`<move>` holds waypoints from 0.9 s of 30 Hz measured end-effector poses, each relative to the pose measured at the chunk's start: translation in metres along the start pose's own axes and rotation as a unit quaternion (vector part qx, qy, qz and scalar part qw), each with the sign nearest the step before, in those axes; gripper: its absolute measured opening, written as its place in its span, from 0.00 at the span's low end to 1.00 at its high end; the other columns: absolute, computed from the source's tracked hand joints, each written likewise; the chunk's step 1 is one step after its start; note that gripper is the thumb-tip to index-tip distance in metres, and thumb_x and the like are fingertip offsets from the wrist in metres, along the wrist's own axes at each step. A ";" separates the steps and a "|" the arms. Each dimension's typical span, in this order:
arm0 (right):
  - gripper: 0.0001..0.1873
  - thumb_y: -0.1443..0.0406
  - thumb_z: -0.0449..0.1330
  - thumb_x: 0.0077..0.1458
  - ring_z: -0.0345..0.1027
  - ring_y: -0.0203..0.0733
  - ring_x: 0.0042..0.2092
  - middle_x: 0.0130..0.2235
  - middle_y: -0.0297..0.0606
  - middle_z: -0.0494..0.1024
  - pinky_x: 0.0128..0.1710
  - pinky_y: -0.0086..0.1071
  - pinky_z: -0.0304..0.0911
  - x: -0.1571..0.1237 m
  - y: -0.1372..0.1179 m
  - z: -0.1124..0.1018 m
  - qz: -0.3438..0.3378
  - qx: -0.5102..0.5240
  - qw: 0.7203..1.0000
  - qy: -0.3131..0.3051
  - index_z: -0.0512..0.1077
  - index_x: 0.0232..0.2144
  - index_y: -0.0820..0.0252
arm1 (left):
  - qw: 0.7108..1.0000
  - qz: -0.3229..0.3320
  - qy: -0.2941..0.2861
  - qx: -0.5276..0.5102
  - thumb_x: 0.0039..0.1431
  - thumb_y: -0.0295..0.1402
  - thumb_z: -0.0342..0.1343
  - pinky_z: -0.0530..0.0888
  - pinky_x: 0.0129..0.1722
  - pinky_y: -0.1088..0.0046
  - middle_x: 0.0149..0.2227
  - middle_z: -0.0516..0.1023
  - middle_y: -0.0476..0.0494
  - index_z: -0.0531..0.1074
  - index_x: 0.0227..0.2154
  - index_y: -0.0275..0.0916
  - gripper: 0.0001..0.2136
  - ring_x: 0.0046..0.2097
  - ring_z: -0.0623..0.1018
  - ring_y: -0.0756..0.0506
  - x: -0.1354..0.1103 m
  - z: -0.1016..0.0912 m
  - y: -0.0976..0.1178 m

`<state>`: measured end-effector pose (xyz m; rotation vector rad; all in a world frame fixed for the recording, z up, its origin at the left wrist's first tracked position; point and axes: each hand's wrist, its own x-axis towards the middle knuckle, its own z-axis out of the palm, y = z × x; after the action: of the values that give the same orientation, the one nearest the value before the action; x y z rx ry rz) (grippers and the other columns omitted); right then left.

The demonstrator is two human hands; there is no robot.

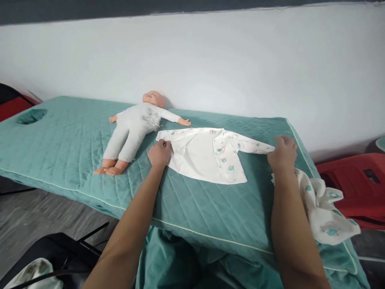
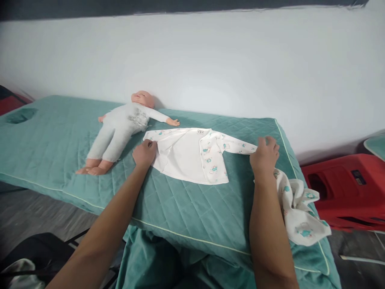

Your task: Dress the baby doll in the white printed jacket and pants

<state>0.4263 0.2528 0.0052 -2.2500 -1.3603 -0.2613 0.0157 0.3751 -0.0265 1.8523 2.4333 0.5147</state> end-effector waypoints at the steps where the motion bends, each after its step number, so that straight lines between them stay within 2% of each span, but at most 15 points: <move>1: 0.28 0.75 0.49 0.51 0.59 0.61 0.58 0.59 0.57 0.65 0.53 0.55 0.60 0.001 -0.001 0.004 -0.015 0.027 0.999 0.020 0.69 0.54 0.65 | 1.000 0.000 -0.001 -0.001 0.64 0.46 0.44 0.67 0.38 0.66 0.42 0.82 0.36 0.76 0.44 0.42 0.20 0.45 0.79 0.36 0.000 0.000 0.000; 3: 0.28 0.76 0.47 0.50 0.60 0.56 0.58 0.56 0.55 0.68 0.56 0.53 0.59 0.003 -0.007 0.014 -0.071 0.092 0.993 0.035 0.70 0.53 0.64 | 1.000 0.002 -0.001 -0.002 0.64 0.46 0.44 0.67 0.38 0.66 0.42 0.82 0.35 0.76 0.44 0.42 0.20 0.45 0.78 0.36 0.000 0.001 -0.001; 6: 0.23 0.72 0.48 0.53 0.64 0.52 0.55 0.51 0.52 0.72 0.57 0.49 0.61 0.003 -0.022 0.039 -0.146 0.164 0.975 -0.040 0.70 0.50 0.63 | 1.000 0.004 0.002 -0.003 0.64 0.46 0.44 0.67 0.38 0.66 0.42 0.82 0.36 0.76 0.43 0.41 0.20 0.45 0.79 0.36 0.001 0.001 -0.001; 8: 0.20 0.69 0.50 0.53 0.64 0.53 0.55 0.50 0.52 0.74 0.57 0.50 0.60 0.002 -0.026 0.056 -0.148 0.167 0.970 -0.095 0.71 0.47 0.63 | 1.000 0.001 0.003 -0.004 0.64 0.46 0.44 0.67 0.38 0.65 0.42 0.82 0.36 0.76 0.43 0.42 0.19 0.45 0.79 0.36 0.001 0.001 -0.001; 10: 0.19 0.71 0.50 0.52 0.64 0.55 0.55 0.50 0.53 0.74 0.58 0.52 0.59 0.002 -0.024 0.067 -0.123 0.151 0.975 -0.107 0.72 0.46 0.64 | 1.000 0.002 0.004 -0.004 0.64 0.46 0.44 0.68 0.38 0.65 0.42 0.82 0.36 0.76 0.43 0.42 0.19 0.45 0.79 0.36 0.001 0.000 0.000; 14: 0.20 0.73 0.48 0.51 0.65 0.56 0.54 0.49 0.56 0.74 0.56 0.53 0.60 0.001 -0.021 0.064 -0.083 0.138 0.985 -0.062 0.72 0.44 0.66 | 1.000 0.004 0.003 0.003 0.64 0.45 0.44 0.68 0.38 0.66 0.42 0.82 0.36 0.76 0.44 0.42 0.19 0.45 0.79 0.36 0.000 -0.001 0.000; 17: 0.16 0.69 0.49 0.57 0.67 0.51 0.51 0.48 0.51 0.74 0.52 0.47 0.65 -0.008 -0.044 0.048 -0.122 0.204 0.971 -0.027 0.72 0.45 0.62 | 1.000 0.008 0.003 0.006 0.65 0.44 0.44 0.68 0.38 0.66 0.42 0.81 0.36 0.76 0.44 0.42 0.18 0.44 0.79 0.37 0.000 -0.001 0.000; 19: 0.15 0.66 0.48 0.61 0.70 0.46 0.48 0.46 0.47 0.75 0.49 0.41 0.68 -0.019 -0.070 0.040 -0.182 0.257 0.948 -0.043 0.71 0.45 0.59 | 1.000 0.010 -0.003 0.002 0.65 0.44 0.44 0.68 0.38 0.66 0.42 0.81 0.36 0.75 0.44 0.42 0.18 0.44 0.79 0.37 -0.001 -0.001 0.000; 22: 0.12 0.62 0.50 0.63 0.72 0.43 0.42 0.43 0.42 0.76 0.46 0.39 0.68 -0.038 -0.107 0.040 -0.259 0.274 0.919 -0.116 0.71 0.44 0.55 | 1.000 0.006 -0.009 -0.006 0.65 0.45 0.44 0.68 0.39 0.65 0.42 0.81 0.36 0.75 0.43 0.43 0.18 0.44 0.79 0.36 -0.001 -0.001 0.000; 24: 0.10 0.58 0.55 0.61 0.72 0.46 0.40 0.42 0.45 0.76 0.42 0.42 0.69 -0.046 -0.122 0.049 -0.263 0.237 0.926 -0.134 0.72 0.41 0.53 | 1.000 0.005 -0.010 -0.008 0.65 0.44 0.44 0.68 0.39 0.65 0.42 0.82 0.37 0.75 0.43 0.43 0.18 0.44 0.79 0.36 -0.001 -0.002 0.000; 27: 0.11 0.54 0.61 0.55 0.72 0.53 0.39 0.39 0.52 0.74 0.37 0.46 0.68 -0.047 -0.130 0.069 -0.233 0.149 0.952 -0.130 0.71 0.34 0.54 | 1.000 0.007 -0.008 -0.011 0.65 0.44 0.44 0.68 0.39 0.65 0.42 0.82 0.37 0.75 0.43 0.43 0.18 0.44 0.79 0.37 -0.001 -0.002 0.000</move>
<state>0.2838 0.3004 -0.0320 -1.7377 -1.9227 0.0873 0.0159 0.3735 -0.0252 1.8597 2.3958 0.5235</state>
